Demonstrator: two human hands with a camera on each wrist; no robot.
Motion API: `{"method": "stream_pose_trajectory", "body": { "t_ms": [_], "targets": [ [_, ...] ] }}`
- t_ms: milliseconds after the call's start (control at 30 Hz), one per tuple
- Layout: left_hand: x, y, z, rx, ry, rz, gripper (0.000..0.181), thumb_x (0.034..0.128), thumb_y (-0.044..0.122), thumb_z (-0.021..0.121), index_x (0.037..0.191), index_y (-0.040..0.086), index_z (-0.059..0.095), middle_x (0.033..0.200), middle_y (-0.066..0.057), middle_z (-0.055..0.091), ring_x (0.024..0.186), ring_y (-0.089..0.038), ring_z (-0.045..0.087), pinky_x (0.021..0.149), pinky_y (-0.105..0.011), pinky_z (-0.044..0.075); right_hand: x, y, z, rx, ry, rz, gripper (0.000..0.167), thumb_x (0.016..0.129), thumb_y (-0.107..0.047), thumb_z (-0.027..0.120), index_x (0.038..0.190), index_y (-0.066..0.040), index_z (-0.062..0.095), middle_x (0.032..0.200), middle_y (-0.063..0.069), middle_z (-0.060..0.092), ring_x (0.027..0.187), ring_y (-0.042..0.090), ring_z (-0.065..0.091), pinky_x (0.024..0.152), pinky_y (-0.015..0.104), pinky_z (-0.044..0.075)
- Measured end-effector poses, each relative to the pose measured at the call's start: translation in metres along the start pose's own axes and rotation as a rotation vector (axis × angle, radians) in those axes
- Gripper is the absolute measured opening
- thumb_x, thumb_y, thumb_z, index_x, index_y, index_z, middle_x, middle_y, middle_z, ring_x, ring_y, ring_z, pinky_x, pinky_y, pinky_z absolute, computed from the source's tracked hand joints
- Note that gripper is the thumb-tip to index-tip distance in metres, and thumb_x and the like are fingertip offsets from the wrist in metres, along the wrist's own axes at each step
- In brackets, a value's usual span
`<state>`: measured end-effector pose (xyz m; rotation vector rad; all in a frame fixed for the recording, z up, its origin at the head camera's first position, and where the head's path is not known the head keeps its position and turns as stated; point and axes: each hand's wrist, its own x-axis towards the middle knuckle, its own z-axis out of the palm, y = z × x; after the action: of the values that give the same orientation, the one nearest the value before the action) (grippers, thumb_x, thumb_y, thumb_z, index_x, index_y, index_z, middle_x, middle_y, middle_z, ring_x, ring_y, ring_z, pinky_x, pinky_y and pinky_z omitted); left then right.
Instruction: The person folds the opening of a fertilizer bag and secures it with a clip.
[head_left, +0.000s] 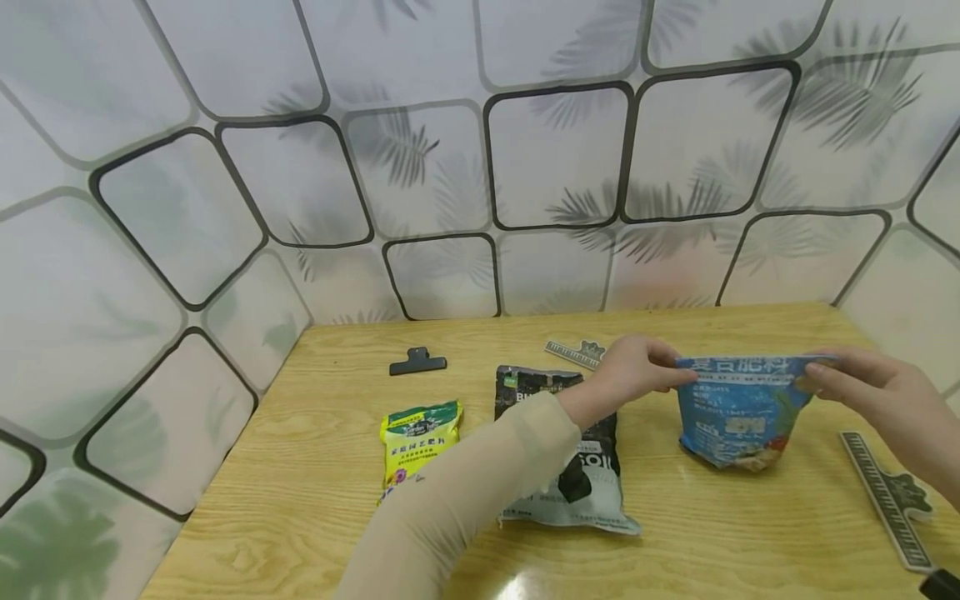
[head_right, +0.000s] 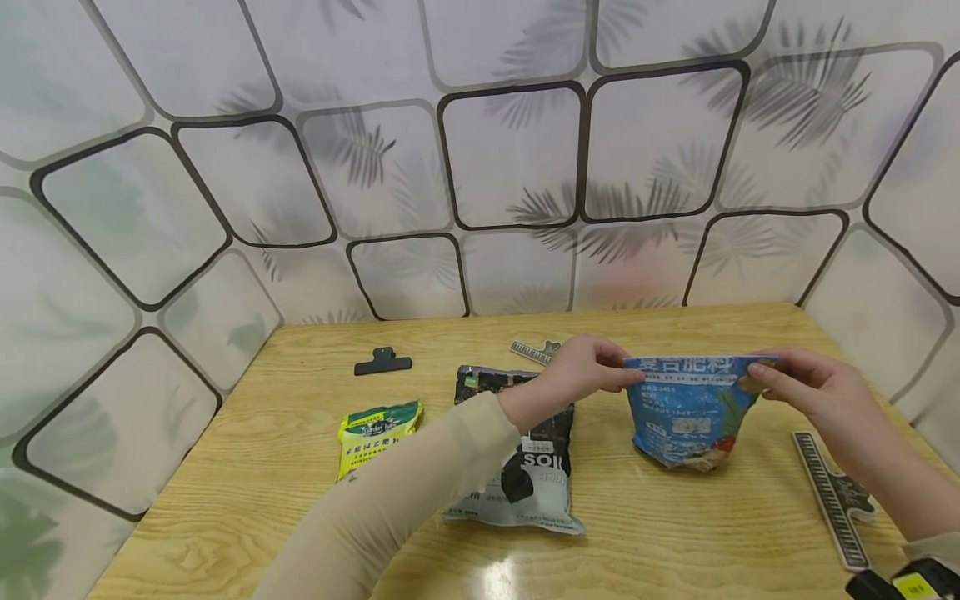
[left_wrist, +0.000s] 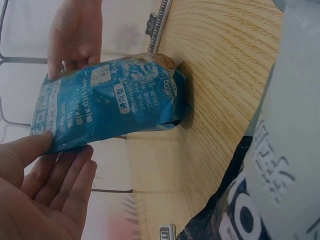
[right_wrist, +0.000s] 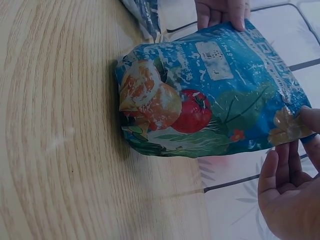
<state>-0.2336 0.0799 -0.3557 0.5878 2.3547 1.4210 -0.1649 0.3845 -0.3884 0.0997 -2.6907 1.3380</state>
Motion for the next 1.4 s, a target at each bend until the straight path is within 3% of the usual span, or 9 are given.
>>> {"method": "stream_pose_trajectory", "body": {
  "t_ms": [200,433,633,800,1000,1400],
  "targets": [
    [0.001,0.000,0.002,0.014,0.028,-0.014,0.027,0.0968,0.027,0.082,0.120,0.013,0.080,0.117,-0.001,0.078,0.081,-0.006,0.073,0.077,-0.027,0.063,-0.001,0.001,0.000,0.014,-0.015,-0.015,0.021,0.114,-0.023,0.052,0.120,-0.040,0.063,0.106,-0.041,0.060,0.097,-0.019,0.052,0.077,0.008,0.038],
    [0.000,0.001,0.001,0.052,0.048,-0.017,0.023,0.0959,0.029,0.083,0.114,0.014,0.082,0.120,0.001,0.078,0.079,-0.005,0.073,0.074,-0.024,0.061,0.000,0.006,-0.001,0.007,-0.025,0.001,0.019,0.115,-0.026,0.051,0.120,-0.038,0.066,0.120,-0.043,0.044,0.098,-0.020,0.049,0.081,0.002,0.038],
    [0.000,0.001,0.001,0.046,0.052,-0.018,0.021,0.0957,0.028,0.083,0.111,0.014,0.082,0.118,0.001,0.079,0.078,-0.005,0.073,0.072,-0.024,0.061,0.002,0.008,-0.004,-0.034,-0.030,-0.001,0.018,0.114,-0.028,0.053,0.123,-0.024,0.067,0.109,-0.043,0.057,0.096,-0.021,0.053,0.074,0.005,0.043],
    [0.000,0.001,0.001,0.052,0.047,-0.012,0.021,0.0959,0.028,0.083,0.111,0.014,0.083,0.118,0.001,0.079,0.078,-0.005,0.073,0.071,-0.023,0.061,0.000,0.009,-0.006,-0.047,-0.037,-0.008,0.014,0.114,-0.026,0.053,0.125,-0.032,0.059,0.106,-0.044,0.058,0.095,-0.024,0.054,0.072,0.004,0.044],
    [0.001,0.003,0.000,0.069,0.044,-0.002,0.021,0.0961,0.028,0.082,0.111,0.013,0.083,0.113,0.001,0.080,0.077,-0.005,0.074,0.069,-0.021,0.060,-0.003,0.010,-0.009,-0.013,-0.018,0.011,0.021,0.113,-0.023,0.055,0.118,-0.043,0.055,0.104,-0.045,0.057,0.090,-0.021,0.058,0.068,0.003,0.045],
    [0.001,0.002,0.003,0.058,0.043,0.010,0.020,0.0962,0.026,0.082,0.110,0.012,0.082,0.112,0.000,0.080,0.077,-0.006,0.075,0.068,-0.020,0.059,-0.012,0.030,-0.015,0.068,-0.049,-0.008,0.030,0.115,-0.017,0.049,0.123,-0.046,0.051,0.112,-0.044,0.057,0.097,-0.024,0.057,0.075,0.000,0.044]
  ]
}}
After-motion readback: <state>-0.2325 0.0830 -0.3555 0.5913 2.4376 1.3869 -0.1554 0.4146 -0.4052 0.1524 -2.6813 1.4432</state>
